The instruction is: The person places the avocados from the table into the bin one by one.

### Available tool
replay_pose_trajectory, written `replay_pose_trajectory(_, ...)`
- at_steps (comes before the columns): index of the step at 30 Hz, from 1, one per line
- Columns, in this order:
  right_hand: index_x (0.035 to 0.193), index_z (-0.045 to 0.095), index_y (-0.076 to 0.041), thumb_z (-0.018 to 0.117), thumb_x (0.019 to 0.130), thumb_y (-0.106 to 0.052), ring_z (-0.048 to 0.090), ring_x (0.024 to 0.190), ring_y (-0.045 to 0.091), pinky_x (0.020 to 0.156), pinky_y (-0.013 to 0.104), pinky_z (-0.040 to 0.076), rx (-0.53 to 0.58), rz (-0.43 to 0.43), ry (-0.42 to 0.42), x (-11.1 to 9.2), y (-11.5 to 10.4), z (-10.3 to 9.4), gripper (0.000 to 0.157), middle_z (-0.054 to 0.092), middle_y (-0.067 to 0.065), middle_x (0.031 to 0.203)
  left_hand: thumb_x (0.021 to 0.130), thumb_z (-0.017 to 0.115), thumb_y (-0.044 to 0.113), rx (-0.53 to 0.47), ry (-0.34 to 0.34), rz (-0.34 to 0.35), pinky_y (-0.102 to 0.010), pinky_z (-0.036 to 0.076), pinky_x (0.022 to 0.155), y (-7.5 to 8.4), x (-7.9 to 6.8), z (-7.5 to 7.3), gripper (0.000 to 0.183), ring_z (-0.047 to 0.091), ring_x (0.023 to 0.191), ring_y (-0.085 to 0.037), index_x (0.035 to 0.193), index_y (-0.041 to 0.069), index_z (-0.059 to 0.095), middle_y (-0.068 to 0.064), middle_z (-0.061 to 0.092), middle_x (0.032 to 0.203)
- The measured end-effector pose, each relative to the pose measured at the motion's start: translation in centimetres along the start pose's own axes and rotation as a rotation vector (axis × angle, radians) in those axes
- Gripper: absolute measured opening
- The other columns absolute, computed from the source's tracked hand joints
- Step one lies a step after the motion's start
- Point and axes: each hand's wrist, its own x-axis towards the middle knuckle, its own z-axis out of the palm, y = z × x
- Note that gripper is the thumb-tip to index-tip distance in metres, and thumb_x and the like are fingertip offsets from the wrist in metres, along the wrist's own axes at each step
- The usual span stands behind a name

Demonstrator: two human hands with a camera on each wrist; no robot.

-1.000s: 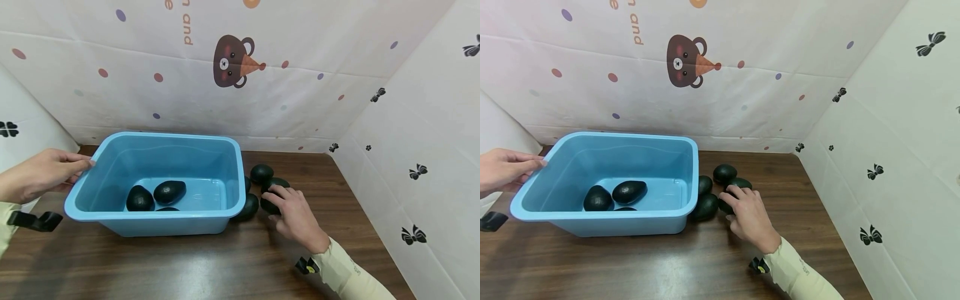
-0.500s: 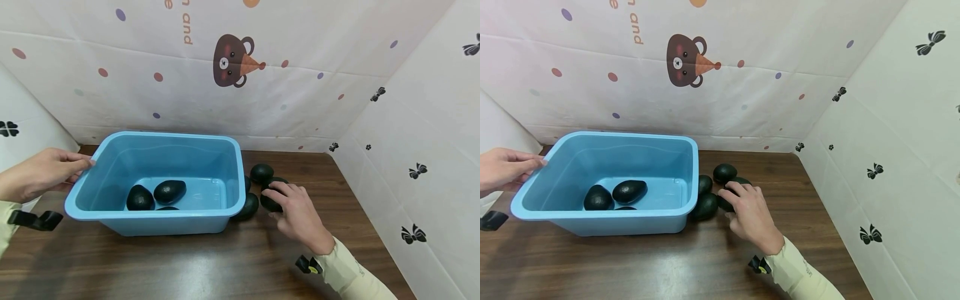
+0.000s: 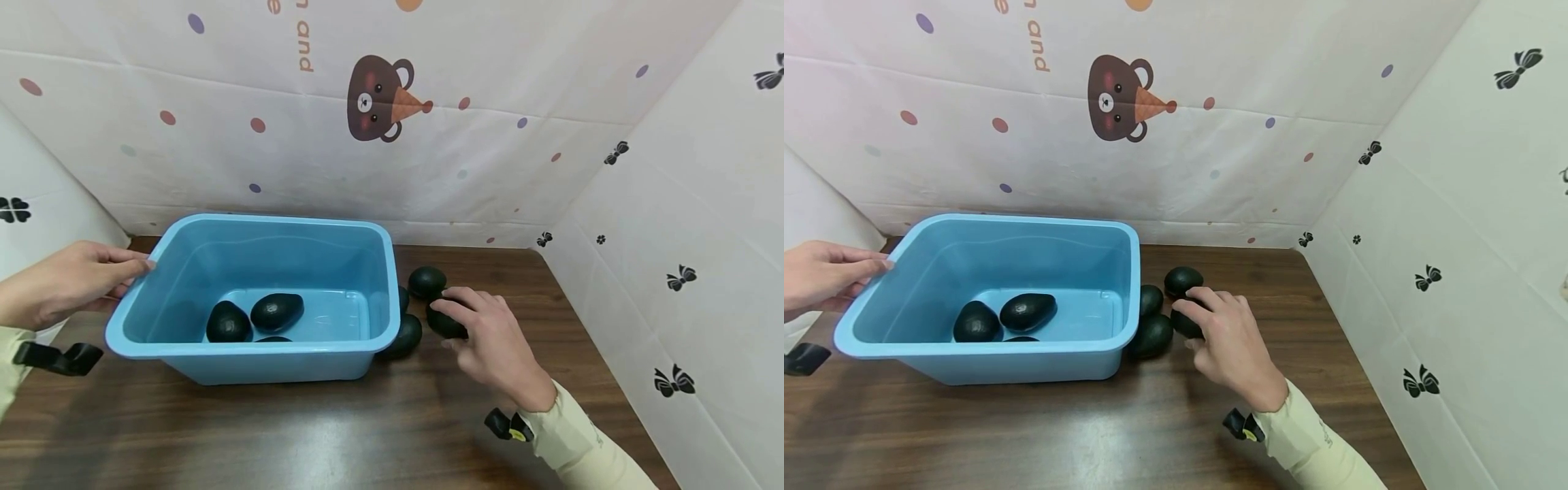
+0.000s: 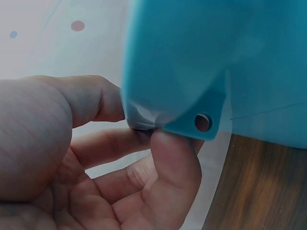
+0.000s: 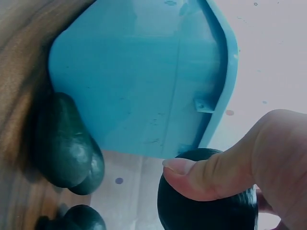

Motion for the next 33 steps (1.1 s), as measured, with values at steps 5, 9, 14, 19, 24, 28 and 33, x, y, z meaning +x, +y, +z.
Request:
replay_pose_trajectory(5, 0.122, 0.076, -0.018, 0.096, 0.068, -0.005, 0.070, 0.111, 0.029, 0.094, 0.055, 0.054, 0.005, 0.001, 0.013, 0.3, -0.2, -0.7, 0.059, 0.070, 0.005, 0.128, 0.115, 0.034, 0.031, 0.008, -0.003, 0.001, -0.048, 0.067, 0.075, 0.3, -0.1, -0.1, 0.064, 0.071, 0.079, -0.022, 0.147, -0.025, 0.032, -0.008, 0.070, 0.090)
replay_pose_trajectory(9, 0.122, 0.076, -0.017, 0.095, 0.068, -0.005, 0.070, 0.111, 0.029, 0.094, 0.054, 0.054, 0.004, -0.002, 0.021, 0.6, -0.4, -1.1, 0.058, 0.069, 0.005, 0.128, 0.115, 0.035, 0.033, 0.004, -0.003, 0.000, -0.049, 0.067, 0.076, 0.0, 0.0, -0.2, 0.066, 0.071, 0.079, -0.022, 0.147, -0.024, 0.032, -0.008, 0.071, 0.091)
replay_pose_trajectory(14, 0.122, 0.076, -0.018, 0.095, 0.069, -0.006, 0.069, 0.111, 0.027, 0.095, 0.054, 0.054, 0.004, -0.015, 0.029, 0.9, -0.7, -1.7, 0.058, 0.069, 0.005, 0.128, 0.114, 0.036, 0.036, -0.006, -0.002, 0.006, -0.050, 0.067, 0.076, -0.7, 0.3, -0.3, 0.068, 0.072, 0.079, -0.023, 0.147, -0.022, 0.034, -0.008, 0.071, 0.091)
replay_pose_trajectory(19, 0.121, 0.076, -0.019, 0.096, 0.068, -0.007, 0.070, 0.111, 0.027, 0.093, 0.052, 0.054, -0.006, -0.033, 0.045, 1.1, -1.1, -2.1, 0.059, 0.069, 0.005, 0.129, 0.114, 0.036, 0.037, -0.005, -0.002, 0.017, -0.049, 0.067, 0.076, -1.0, 0.5, -0.1, 0.067, 0.072, 0.080, -0.023, 0.147, -0.022, 0.036, -0.009, 0.073, 0.093)
replay_pose_trajectory(24, 0.121, 0.076, -0.018, 0.096, 0.068, -0.007, 0.070, 0.112, 0.026, 0.091, 0.051, 0.054, -0.009, -0.047, 0.055, 1.2, -1.4, -2.5, 0.058, 0.069, 0.004, 0.129, 0.114, 0.036, 0.038, -0.006, -0.007, 0.020, -0.050, 0.067, 0.077, -1.4, 0.7, 0.0, 0.069, 0.073, 0.082, -0.023, 0.148, -0.022, 0.034, -0.011, 0.074, 0.096)
replay_pose_trajectory(28, 0.121, 0.076, -0.018, 0.095, 0.068, -0.007, 0.069, 0.112, 0.027, 0.091, 0.051, 0.055, -0.010, -0.052, 0.064, 1.4, -1.5, -2.8, 0.058, 0.069, 0.005, 0.129, 0.114, 0.035, 0.037, -0.003, -0.014, 0.014, -0.050, 0.067, 0.077, -1.4, 0.8, 0.0, 0.068, 0.074, 0.082, -0.023, 0.148, -0.022, 0.034, -0.012, 0.075, 0.098)
replay_pose_trajectory(33, 0.121, 0.076, -0.018, 0.095, 0.068, -0.007, 0.069, 0.112, 0.028, 0.092, 0.051, 0.054, -0.013, -0.053, 0.069, 1.7, -1.7, -3.2, 0.058, 0.069, 0.007, 0.130, 0.114, 0.036, 0.037, 0.001, -0.018, 0.007, -0.050, 0.067, 0.077, -1.2, 0.7, -0.1, 0.068, 0.073, 0.083, -0.023, 0.148, -0.022, 0.035, -0.012, 0.074, 0.098)
